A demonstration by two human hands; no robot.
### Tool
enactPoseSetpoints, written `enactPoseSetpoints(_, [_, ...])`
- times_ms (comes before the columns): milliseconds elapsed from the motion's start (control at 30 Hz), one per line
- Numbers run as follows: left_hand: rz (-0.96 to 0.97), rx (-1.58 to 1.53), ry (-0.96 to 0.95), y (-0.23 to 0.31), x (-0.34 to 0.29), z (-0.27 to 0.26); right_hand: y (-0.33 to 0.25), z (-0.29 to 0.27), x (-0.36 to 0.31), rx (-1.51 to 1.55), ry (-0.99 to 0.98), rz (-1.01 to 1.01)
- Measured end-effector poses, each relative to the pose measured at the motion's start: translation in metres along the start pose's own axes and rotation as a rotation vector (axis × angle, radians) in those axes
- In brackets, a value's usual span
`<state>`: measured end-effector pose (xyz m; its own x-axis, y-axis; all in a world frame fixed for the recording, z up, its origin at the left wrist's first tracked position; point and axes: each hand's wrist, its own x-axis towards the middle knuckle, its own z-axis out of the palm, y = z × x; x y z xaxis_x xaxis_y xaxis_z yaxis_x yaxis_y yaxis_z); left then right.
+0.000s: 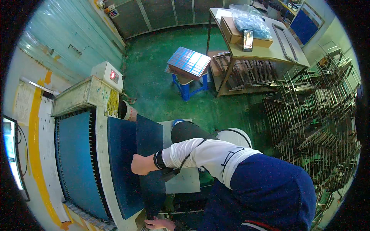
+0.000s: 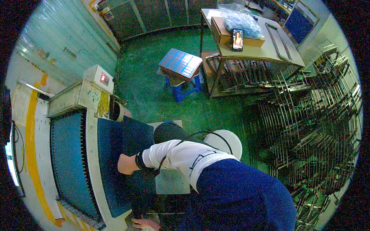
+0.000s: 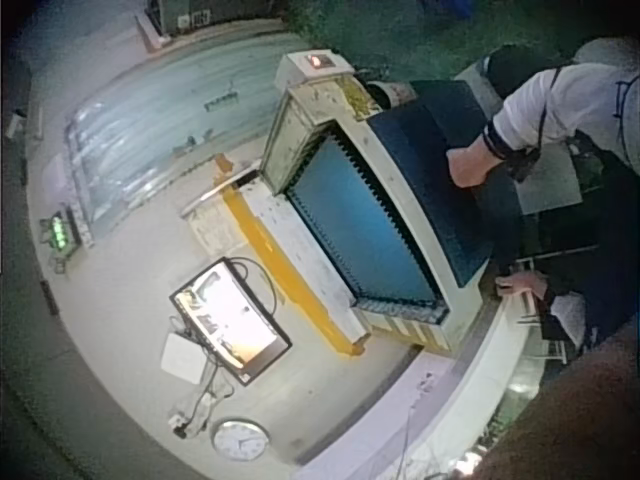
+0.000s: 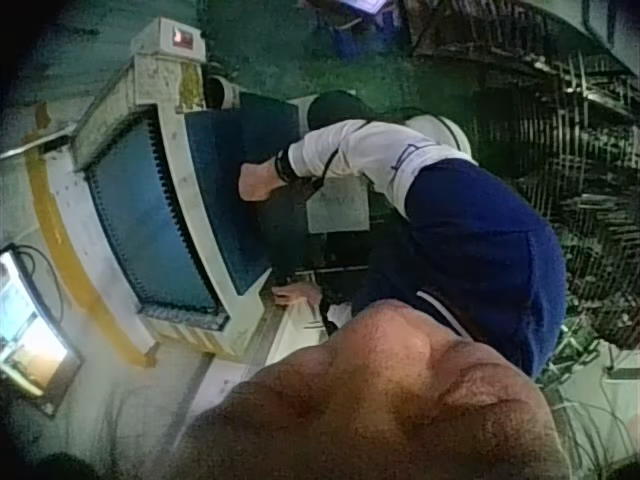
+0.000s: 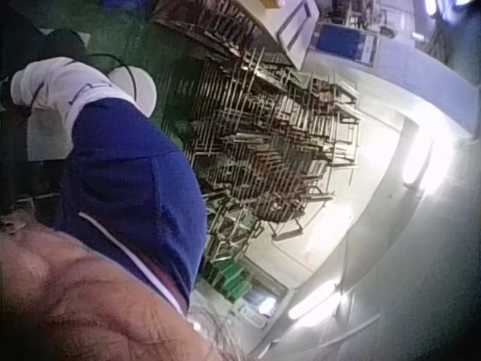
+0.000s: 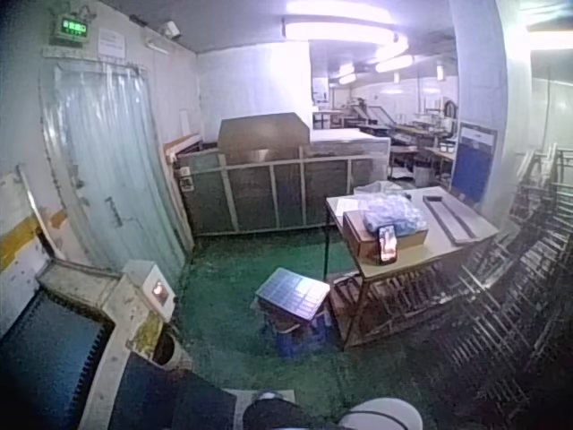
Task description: Feeding large blue metal sheets into a processing machine one by one.
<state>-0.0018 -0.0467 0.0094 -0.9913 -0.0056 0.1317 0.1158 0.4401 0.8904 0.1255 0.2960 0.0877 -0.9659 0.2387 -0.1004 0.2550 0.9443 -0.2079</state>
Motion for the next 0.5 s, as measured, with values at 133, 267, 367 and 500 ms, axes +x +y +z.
enactPoseSetpoints(133, [0.002,0.009,0.003,-0.0013,0.0006,0.0000,-0.0008,-0.0028,0.0011,-0.004,-0.036,0.001])
enactPoseSetpoints(267, [0.005,0.020,0.007,-0.0020,0.0014,-0.0006,-0.0012,-0.0052,0.0033,0.010,-0.076,-0.002])
enactPoseSetpoints(367, [0.010,0.021,0.008,-0.0020,0.0006,0.0023,0.0000,-0.0033,0.0050,0.015,-0.086,0.008])
enactPoseSetpoints(500, [0.016,0.028,0.001,-0.0035,0.0020,0.0000,-0.0006,-0.0032,0.0054,0.004,-0.096,0.008])
